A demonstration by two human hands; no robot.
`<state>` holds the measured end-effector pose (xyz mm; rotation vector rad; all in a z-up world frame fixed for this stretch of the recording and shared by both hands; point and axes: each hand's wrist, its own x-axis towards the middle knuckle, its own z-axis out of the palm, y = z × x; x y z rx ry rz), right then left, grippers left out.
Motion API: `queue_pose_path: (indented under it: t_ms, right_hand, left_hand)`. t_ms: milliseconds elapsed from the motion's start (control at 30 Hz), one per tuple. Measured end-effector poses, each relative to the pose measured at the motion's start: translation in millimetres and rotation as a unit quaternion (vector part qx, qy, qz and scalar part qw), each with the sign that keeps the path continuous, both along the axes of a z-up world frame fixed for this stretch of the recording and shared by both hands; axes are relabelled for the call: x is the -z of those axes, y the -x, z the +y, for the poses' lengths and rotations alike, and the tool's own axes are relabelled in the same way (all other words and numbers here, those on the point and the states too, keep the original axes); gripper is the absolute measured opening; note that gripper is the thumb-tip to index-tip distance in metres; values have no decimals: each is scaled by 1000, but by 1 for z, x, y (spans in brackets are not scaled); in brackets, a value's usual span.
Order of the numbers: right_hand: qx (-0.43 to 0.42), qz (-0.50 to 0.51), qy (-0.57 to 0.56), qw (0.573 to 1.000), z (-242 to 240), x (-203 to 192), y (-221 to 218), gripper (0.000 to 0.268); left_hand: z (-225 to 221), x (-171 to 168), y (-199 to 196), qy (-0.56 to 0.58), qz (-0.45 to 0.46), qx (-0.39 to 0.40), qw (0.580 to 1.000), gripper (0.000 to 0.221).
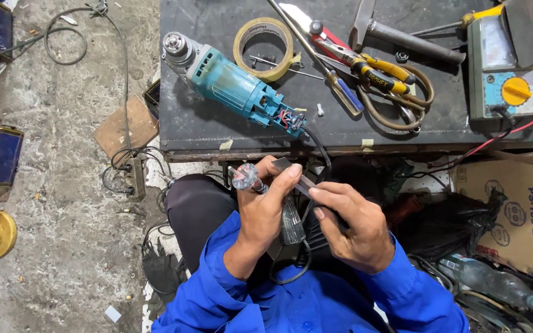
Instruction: Inspecting and repairing the internal switch mechanism and wiring of an angle grinder at a workbench.
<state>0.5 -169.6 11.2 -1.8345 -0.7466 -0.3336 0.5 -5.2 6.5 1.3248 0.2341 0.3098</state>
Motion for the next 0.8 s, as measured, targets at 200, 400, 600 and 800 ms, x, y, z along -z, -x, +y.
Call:
queue_pose_path:
  t_ms: [200,400,600,800]
  right_hand:
    - [43,1,6,999,0,1,2,20]
    - [15,8,-20,1000,-1,-4,0,27]
    - [69,-31,-18,997,-2,5,4,16]
    - [181,-68,15,981,-41,-11,-13,20]
  left_hand:
    - [-3,-3,-3,5,-7,6,1000,23]
    - [-5,-2,0,-5,-9,6,1000,24]
    - [-9,8,3,11,12,15,1000,14]
    - [-3,-10,10,-46,40,20,998,25]
